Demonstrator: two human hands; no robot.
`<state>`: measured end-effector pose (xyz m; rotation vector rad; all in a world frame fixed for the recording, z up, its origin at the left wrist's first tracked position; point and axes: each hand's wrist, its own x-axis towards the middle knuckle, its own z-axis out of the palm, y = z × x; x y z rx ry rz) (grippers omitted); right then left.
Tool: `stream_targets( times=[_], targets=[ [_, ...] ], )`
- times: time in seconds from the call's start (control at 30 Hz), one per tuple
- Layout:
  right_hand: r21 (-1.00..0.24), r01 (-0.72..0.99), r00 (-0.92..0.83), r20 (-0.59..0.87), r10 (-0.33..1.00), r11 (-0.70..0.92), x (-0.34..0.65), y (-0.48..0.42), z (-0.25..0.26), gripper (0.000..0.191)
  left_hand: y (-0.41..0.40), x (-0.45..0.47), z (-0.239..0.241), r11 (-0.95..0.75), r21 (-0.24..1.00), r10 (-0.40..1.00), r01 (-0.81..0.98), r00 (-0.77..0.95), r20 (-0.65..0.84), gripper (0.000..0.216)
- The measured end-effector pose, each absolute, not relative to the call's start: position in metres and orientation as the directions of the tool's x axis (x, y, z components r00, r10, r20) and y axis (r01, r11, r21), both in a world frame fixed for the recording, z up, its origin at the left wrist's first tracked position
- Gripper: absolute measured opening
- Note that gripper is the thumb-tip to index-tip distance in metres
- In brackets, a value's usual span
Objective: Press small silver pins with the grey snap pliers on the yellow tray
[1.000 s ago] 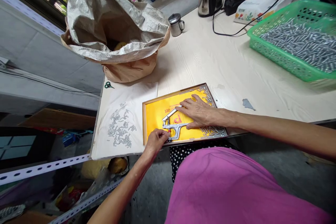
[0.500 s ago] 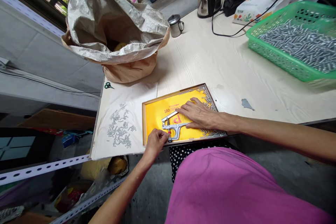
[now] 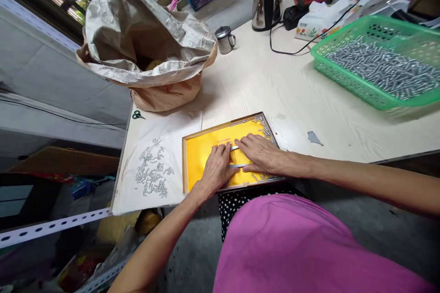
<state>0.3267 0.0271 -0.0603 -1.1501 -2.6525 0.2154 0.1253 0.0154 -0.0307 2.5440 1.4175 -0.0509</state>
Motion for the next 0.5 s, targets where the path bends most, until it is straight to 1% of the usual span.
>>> stream_targets(
  times=[0.07, 0.13, 0.2, 0.23, 0.3, 0.37, 0.43, 0.5],
  targets=[
    [-0.191, 0.718, -0.651, 0.156, 0.743, 0.669, 0.324, 0.027, -0.059, 0.058, 0.016, 0.126, -0.027, -0.520, 0.176, 0.829, 0.836, 0.544, -0.133, 0.060],
    [-0.155, 0.731, -0.646, 0.157, 0.748, 0.664, 0.320, 0.029, -0.058, 0.040, 0.016, 0.126, -0.024, -0.518, 0.179, 0.834, 0.836, 0.540, -0.110, 0.048],
    [-0.130, 0.713, -0.670, 0.162, 0.724, 0.689, 0.317, 0.031, -0.058, 0.019, 0.016, 0.126, -0.022, -0.497, 0.195, 0.850, 0.846, 0.519, -0.084, 0.036],
    [-0.124, 0.692, -0.692, 0.167, 0.702, 0.712, 0.316, 0.032, -0.058, 0.013, 0.016, 0.126, -0.022, -0.484, 0.205, 0.858, 0.851, 0.507, -0.077, 0.029],
    [-0.128, 0.647, -0.733, 0.170, 0.659, 0.752, 0.315, 0.035, -0.060, 0.015, 0.017, 0.125, -0.022, -0.467, 0.220, 0.866, 0.856, 0.494, -0.082, 0.017],
    [-0.155, 0.621, -0.753, 0.157, 0.639, 0.769, 0.315, 0.037, -0.063, 0.019, 0.019, 0.125, -0.023, -0.463, 0.228, 0.862, 0.857, 0.495, -0.108, 0.011],
    [-0.185, 0.618, -0.753, 0.138, 0.643, 0.764, 0.315, 0.038, -0.066, 0.020, 0.022, 0.123, -0.025, -0.458, 0.230, 0.860, 0.859, 0.494, -0.128, 0.011],
    [-0.216, 0.628, -0.731, 0.165, 0.662, 0.748, 0.317, 0.040, -0.070, 0.018, 0.028, 0.120, -0.027, -0.440, 0.233, 0.871, 0.868, 0.475, -0.127, 0.021]
  ],
)
